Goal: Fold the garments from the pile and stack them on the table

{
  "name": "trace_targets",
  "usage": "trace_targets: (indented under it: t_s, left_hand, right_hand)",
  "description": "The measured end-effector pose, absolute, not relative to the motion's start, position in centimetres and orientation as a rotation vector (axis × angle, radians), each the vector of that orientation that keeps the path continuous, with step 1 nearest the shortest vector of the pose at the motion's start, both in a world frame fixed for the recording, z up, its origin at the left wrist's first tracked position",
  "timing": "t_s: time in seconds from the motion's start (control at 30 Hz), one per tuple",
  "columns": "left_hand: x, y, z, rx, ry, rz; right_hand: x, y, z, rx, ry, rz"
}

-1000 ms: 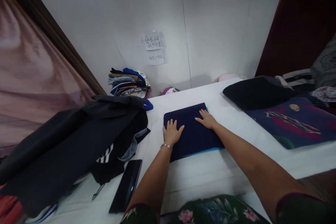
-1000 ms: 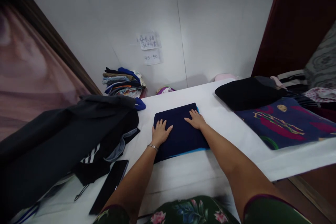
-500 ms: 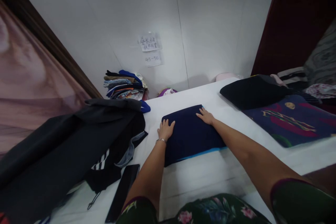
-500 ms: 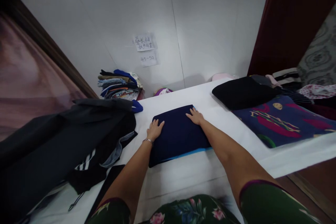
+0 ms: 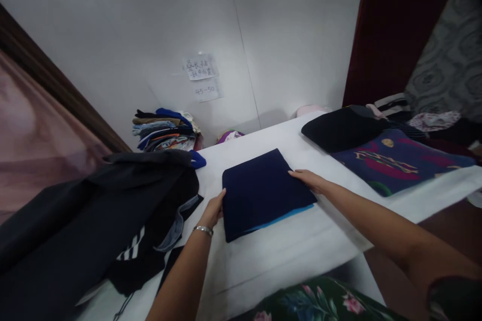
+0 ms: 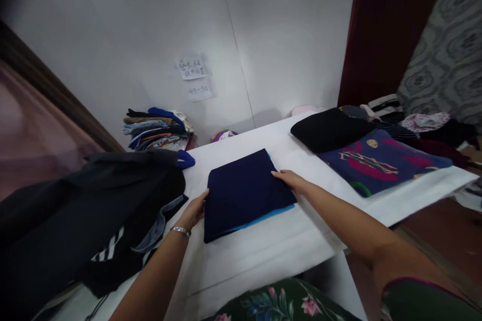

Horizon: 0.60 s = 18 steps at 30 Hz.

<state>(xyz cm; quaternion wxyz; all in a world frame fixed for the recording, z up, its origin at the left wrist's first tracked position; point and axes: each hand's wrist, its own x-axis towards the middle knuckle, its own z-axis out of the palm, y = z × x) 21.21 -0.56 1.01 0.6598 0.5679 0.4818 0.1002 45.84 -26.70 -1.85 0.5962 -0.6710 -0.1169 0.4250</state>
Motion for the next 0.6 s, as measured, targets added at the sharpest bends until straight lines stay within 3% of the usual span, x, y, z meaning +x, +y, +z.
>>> trace_targets:
  t_s: [0.13, 0.33, 0.6]
  left_hand:
    - [21.8, -0.9, 1.8, 1.066, 1.036, 0.169]
    - [21.6, -1.4, 1.8, 0.963, 0.914, 0.222]
    - [21.1, -2.2, 1.7, 0.829, 0.98, 0.166]
  right_hand:
    - [45.7, -26.0, -0.4, -1.408, -0.135, 1.227]
    - [45.5, -26.1, -0.2, -1.307, -0.015, 1.333]
    - [45.2, -26.5, -1.0, -1.226, -0.271, 1.177]
